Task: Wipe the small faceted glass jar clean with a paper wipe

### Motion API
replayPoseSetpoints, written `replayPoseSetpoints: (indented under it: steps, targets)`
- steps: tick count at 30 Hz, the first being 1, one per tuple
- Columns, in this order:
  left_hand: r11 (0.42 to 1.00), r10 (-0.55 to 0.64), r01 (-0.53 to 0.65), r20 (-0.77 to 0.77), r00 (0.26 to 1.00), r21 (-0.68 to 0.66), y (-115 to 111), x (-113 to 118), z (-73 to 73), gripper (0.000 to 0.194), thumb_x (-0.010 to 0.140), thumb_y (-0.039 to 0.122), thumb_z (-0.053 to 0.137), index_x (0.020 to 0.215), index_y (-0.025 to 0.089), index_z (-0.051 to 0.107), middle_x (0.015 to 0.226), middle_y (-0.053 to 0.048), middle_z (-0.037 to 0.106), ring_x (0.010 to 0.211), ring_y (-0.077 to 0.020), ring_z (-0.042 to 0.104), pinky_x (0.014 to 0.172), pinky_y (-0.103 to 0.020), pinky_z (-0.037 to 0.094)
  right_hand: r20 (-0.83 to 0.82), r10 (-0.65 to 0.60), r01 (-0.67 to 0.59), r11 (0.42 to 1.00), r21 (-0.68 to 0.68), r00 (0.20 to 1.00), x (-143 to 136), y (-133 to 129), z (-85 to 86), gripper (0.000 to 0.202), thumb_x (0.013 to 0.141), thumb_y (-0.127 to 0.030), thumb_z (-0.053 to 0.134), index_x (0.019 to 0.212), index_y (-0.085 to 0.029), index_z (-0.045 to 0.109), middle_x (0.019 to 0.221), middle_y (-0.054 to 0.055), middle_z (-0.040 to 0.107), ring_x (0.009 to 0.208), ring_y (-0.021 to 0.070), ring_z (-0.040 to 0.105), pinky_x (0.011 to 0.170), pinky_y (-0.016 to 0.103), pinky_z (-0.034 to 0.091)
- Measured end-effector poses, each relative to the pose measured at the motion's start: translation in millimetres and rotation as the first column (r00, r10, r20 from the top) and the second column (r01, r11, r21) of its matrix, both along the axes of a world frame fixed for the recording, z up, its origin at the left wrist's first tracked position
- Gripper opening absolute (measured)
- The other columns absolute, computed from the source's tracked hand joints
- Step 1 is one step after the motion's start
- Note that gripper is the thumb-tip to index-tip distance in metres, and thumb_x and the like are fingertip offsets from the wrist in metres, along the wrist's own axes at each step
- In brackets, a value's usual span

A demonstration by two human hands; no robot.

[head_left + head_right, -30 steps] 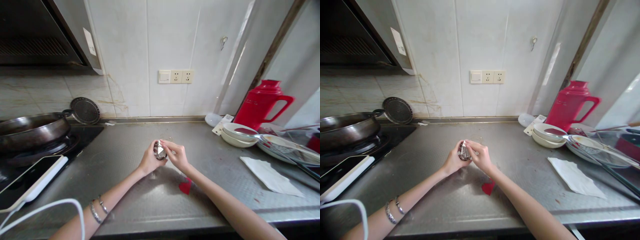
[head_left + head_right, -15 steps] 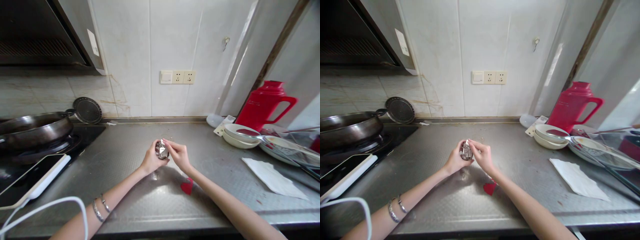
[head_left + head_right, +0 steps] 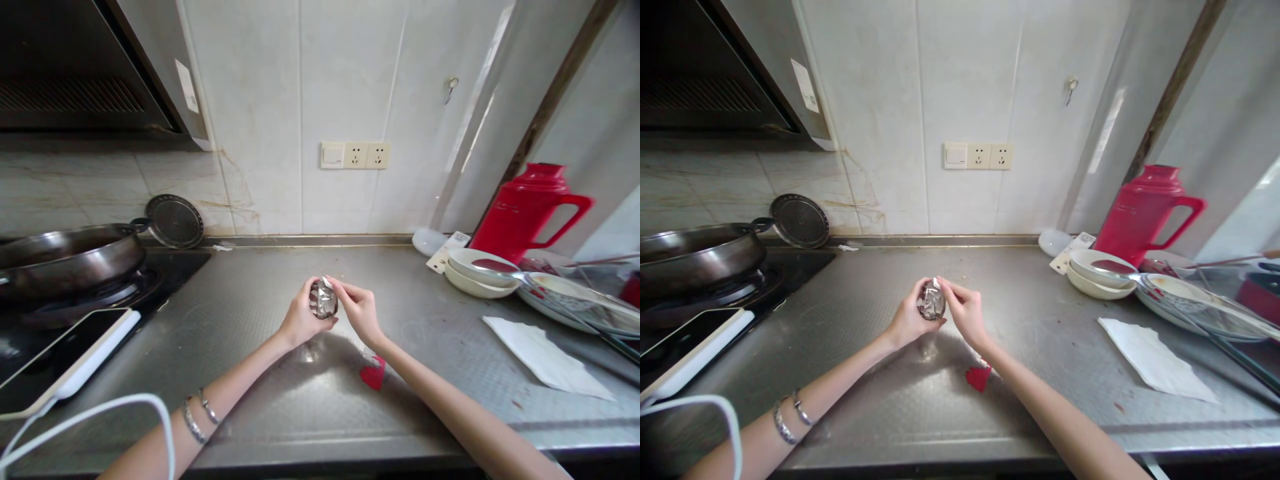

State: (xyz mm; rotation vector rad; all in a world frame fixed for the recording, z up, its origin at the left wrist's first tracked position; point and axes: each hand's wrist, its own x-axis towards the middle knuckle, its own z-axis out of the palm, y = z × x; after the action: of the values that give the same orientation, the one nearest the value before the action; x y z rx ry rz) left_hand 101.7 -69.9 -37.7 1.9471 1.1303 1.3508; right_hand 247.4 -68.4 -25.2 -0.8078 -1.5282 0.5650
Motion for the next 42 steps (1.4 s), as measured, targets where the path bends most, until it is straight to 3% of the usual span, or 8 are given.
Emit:
replayPoseSetpoints:
  steps: [7, 10, 17, 24, 32, 36, 39, 42]
  targets:
    - [1.000, -0.009, 0.008, 0.021, 1.000, 0.015, 0, 2, 0.4, 0.070, 0.058, 0.023, 0.077, 0.118, 0.019, 0.042, 0.107, -0.007, 0.064, 0.092, -0.0194, 0.064, 0.080, -0.029, 0.051, 0.200, 0.017, -0.096, 0.915, 0.391, 0.980, 5, -2, -2.5, 0.028, 0.087, -0.018, 0.056, 0.110, -0.026, 0.070, 0.113, 0.005, 0.069, 0.110, 0.0230, 0.064, 0.097, 0.039, 0.052]
    - [1.000, 0.000, -0.001, 0.038, 0.999, 0.009, -1, 3, 2.2, 0.072, 0.057, 0.024, 0.079, 0.118, 0.019, 0.042, 0.108, -0.007, 0.064, 0.095, -0.0198, 0.063, 0.082, -0.029, 0.051, 0.187, 0.038, -0.103, 0.930, 0.352, 0.982, 7, 0, -0.6, 0.025, 0.087, -0.020, 0.055, 0.106, -0.025, 0.072, 0.111, 0.005, 0.070, 0.108, 0.0232, 0.064, 0.096, 0.038, 0.053]
    - [0.989, -0.039, 0.059, 0.145, 0.989, -0.137, -1, 5, -1.2, 0.074, 0.054, 0.025, 0.082, 0.117, 0.017, 0.044, 0.106, -0.008, 0.065, 0.097, -0.0218, 0.063, 0.085, -0.031, 0.050, 0.023, 0.005, -0.003, 0.997, -0.071, 1.000, 3, 4, -0.7, 0.026, 0.088, -0.038, 0.056, 0.097, -0.022, 0.075, 0.101, 0.004, 0.073, 0.095, 0.0260, 0.070, 0.082, 0.038, 0.058]
    - [0.983, -0.062, 0.100, 0.227, 0.972, -0.157, 7, 6, -12.0, 0.067, 0.056, 0.028, 0.081, 0.113, 0.016, 0.048, 0.108, -0.009, 0.065, 0.096, -0.0207, 0.063, 0.086, -0.032, 0.049, 0.218, 0.050, -0.123, 0.935, 0.332, 0.975, 6, 2, -5.5, 0.023, 0.089, -0.026, 0.055, 0.104, -0.026, 0.072, 0.108, 0.005, 0.071, 0.108, 0.0238, 0.065, 0.097, 0.041, 0.052]
    - [0.988, -0.007, 0.022, 0.094, 0.996, -0.153, 2, 3, -5.1, 0.076, 0.053, 0.026, 0.082, 0.118, 0.016, 0.044, 0.105, -0.008, 0.066, 0.093, -0.0214, 0.064, 0.082, -0.032, 0.050, 0.078, -0.016, 0.018, 0.999, -0.029, 0.997, 6, 8, -2.7, 0.026, 0.089, -0.037, 0.055, 0.095, -0.023, 0.075, 0.097, 0.005, 0.074, 0.088, 0.0267, 0.072, 0.075, 0.038, 0.060]
    - [0.986, -0.013, 0.024, 0.067, 0.998, -0.164, 1, 4, -3.2, 0.072, 0.054, 0.027, 0.081, 0.116, 0.015, 0.046, 0.102, -0.008, 0.067, 0.090, -0.0209, 0.064, 0.080, -0.032, 0.051, 0.146, 0.021, -0.045, 0.986, 0.161, 0.989, 6, 6, -3.7, 0.023, 0.089, -0.031, 0.055, 0.099, -0.024, 0.074, 0.104, 0.005, 0.072, 0.099, 0.0253, 0.069, 0.087, 0.040, 0.057]
    - [0.989, -0.060, 0.069, 0.072, 0.996, -0.130, 4, 4, -6.8, 0.065, 0.057, 0.022, 0.077, 0.115, 0.017, 0.048, 0.108, -0.008, 0.066, 0.093, -0.0203, 0.064, 0.081, -0.030, 0.050, 0.299, 0.105, -0.213, 0.910, 0.355, 0.948, 6, 4, -3.2, 0.024, 0.089, -0.023, 0.055, 0.105, -0.025, 0.072, 0.108, 0.005, 0.071, 0.108, 0.0229, 0.065, 0.100, 0.042, 0.050]
    - [0.994, -0.041, 0.046, 0.053, 0.998, -0.099, 6, 3, -9.7, 0.064, 0.057, 0.020, 0.076, 0.116, 0.017, 0.048, 0.110, -0.007, 0.065, 0.091, -0.0191, 0.063, 0.079, -0.029, 0.050, 0.364, 0.127, -0.267, 0.892, 0.365, 0.923, 6, 4, -1.1, 0.024, 0.089, -0.023, 0.054, 0.106, -0.024, 0.071, 0.109, 0.005, 0.071, 0.110, 0.0217, 0.063, 0.101, 0.041, 0.049]
